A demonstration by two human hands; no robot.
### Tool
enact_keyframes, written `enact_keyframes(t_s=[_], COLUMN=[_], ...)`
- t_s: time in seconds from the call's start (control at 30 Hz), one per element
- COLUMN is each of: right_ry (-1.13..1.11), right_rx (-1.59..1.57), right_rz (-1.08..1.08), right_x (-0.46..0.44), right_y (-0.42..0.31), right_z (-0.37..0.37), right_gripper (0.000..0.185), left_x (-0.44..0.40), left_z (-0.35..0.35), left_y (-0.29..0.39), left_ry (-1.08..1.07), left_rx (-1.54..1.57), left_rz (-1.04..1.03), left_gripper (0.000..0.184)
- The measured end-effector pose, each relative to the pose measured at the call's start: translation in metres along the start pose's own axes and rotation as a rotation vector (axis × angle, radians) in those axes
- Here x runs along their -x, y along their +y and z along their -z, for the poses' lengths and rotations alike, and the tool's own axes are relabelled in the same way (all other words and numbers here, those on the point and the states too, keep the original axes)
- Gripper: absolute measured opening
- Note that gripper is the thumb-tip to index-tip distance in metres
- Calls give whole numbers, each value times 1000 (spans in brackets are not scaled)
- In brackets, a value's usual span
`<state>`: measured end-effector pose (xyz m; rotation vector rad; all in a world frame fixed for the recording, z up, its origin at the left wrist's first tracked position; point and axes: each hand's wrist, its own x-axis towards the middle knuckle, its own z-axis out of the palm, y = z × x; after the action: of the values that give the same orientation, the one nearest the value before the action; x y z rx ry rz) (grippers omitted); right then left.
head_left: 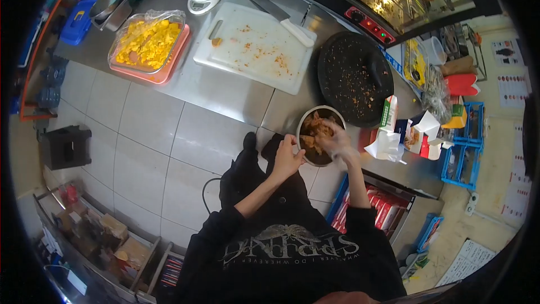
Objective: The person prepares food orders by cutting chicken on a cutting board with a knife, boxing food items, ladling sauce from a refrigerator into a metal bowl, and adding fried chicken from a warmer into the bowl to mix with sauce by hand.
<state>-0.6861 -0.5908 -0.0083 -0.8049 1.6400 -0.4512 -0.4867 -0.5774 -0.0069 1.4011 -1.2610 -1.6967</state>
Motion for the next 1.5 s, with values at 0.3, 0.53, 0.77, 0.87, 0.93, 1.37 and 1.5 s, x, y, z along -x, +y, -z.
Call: enact_keyframes(t_s=[0.3, 0.53, 0.77, 0.87, 0.93, 1.37, 1.5], right_ry=[608, 37, 394, 413, 325, 565, 344], right_rx=[1020, 143, 949, 1029, 972, 1162, 1009], right_rz=[276, 315, 88, 193, 234, 216, 108], right_x=[19, 8, 38, 17, 30, 16, 21], right_y=[-50, -10, -80, -58, -65, -57, -52], right_z=[-72, -14, -58, -73, -62, -69, -55], right_gripper=[51, 56, 66, 67, 61, 76, 73], left_x=[-4, -3, -3, -4, -2, -3, -4], left_z=[7, 11, 11, 8, 10, 9, 6], left_y=[-6, 23, 7, 7, 5, 10, 19], left_ry=[-11, -31, -58, -11, -24, -41, -16], left_rx=[67, 38, 10, -24, 58, 69, -34], left_rz=[42, 44, -24, -38, -12, 16, -46], left_gripper=[33, 33, 35, 36, 37, 35, 36])
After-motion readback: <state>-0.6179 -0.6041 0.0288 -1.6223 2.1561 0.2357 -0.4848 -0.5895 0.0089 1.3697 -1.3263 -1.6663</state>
